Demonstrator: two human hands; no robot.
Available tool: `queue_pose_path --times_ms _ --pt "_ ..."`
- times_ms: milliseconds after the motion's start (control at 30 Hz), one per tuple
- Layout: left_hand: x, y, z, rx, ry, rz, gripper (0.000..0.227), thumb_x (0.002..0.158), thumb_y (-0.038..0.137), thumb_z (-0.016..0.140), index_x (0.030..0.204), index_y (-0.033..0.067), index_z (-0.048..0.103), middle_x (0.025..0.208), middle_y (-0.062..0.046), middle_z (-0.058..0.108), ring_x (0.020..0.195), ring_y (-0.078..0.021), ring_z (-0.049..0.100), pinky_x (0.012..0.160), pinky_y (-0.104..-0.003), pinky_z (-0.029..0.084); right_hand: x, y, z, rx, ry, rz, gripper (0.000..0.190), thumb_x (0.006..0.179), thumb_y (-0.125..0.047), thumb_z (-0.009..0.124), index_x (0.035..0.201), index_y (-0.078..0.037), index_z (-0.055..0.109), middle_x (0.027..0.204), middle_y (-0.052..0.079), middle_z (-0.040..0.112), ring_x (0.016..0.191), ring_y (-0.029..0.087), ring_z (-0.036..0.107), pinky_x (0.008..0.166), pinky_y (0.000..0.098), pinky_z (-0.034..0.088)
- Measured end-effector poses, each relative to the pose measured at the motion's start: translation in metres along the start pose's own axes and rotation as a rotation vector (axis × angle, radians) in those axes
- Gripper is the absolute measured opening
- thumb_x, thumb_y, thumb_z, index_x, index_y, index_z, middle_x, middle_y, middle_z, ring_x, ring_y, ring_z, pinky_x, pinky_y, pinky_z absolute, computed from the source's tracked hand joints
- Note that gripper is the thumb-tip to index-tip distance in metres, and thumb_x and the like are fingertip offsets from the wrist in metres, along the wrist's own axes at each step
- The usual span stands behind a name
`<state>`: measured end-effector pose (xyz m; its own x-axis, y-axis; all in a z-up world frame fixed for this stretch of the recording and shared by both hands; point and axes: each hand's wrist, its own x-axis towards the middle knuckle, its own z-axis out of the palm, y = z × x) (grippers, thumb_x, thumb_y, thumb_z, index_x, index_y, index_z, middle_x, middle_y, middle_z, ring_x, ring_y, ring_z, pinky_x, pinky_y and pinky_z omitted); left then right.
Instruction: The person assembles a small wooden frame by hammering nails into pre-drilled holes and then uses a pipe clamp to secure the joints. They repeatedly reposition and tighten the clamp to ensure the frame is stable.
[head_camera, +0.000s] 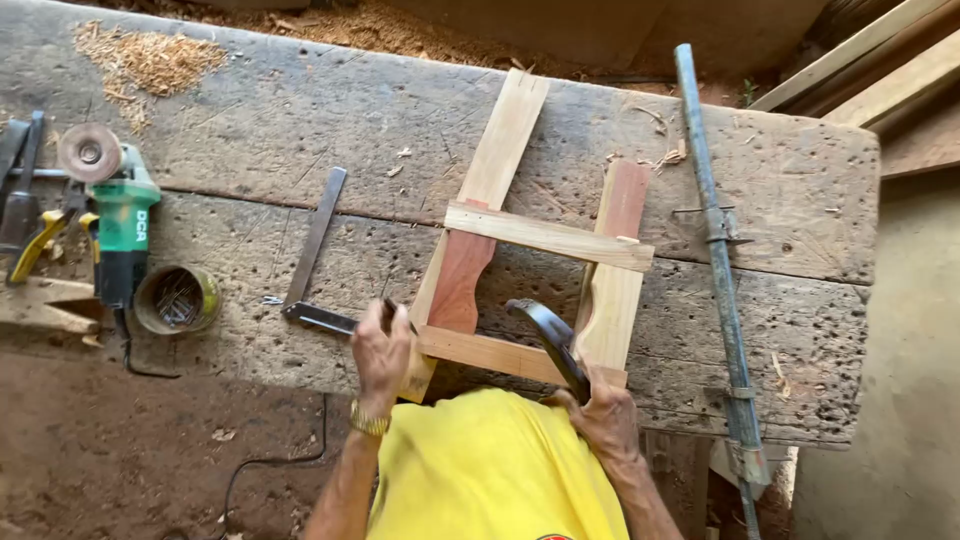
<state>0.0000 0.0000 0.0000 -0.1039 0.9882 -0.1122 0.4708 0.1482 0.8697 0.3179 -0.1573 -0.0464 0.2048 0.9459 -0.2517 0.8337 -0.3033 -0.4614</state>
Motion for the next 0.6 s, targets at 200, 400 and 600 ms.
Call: queue_pose_path --times_ms 200,400,600 --pt "-0.019 -0.007 0.018 -0.101 0.132 -0.267 0.006 0.1 0.008 0.06 0.094 0.0065 0.061 0.084 -0.006 0.068 0.063 -0.015 0.061 0.049 -0.027 0.053 0.007 -0.021 -0.003 -0.176 0.128 -0.17 0.051 0.089 -0.031 0.078 0.134 -0.012 0.064 0.049 -0.006 0.057 0.031 0.005 0.042 0.025 0.0222 0.044" --pt "0.04 0.018 0.032 -0.274 0.136 -0.212 0.018 0.096 0.018 0.066 0.099 0.0007 0.07 0.086 -0.025 0.072 0.082 -0.0339 0.073 0.07 -0.046 0.059 0.069 -0.013 -0.004 -0.168 0.14 -0.011 0.04 0.073 -0.024 0.081 0.113 -0.024 0.075 0.076 0.012 0.075 0.075 0.038 0.075 0.065 0.0519 0.063" --pt "0.083 -0.001 0.028 -0.243 0.087 -0.132 0.014 0.095 0.017 0.07 0.107 0.0109 0.072 0.091 -0.016 0.076 0.082 -0.0269 0.076 0.073 -0.038 0.062 0.112 0.013 0.008 -0.112 0.198 -0.02 0.034 0.078 -0.037 0.082 0.107 -0.022 0.073 0.077 0.011 0.074 0.077 0.036 0.075 0.068 0.0485 0.062"
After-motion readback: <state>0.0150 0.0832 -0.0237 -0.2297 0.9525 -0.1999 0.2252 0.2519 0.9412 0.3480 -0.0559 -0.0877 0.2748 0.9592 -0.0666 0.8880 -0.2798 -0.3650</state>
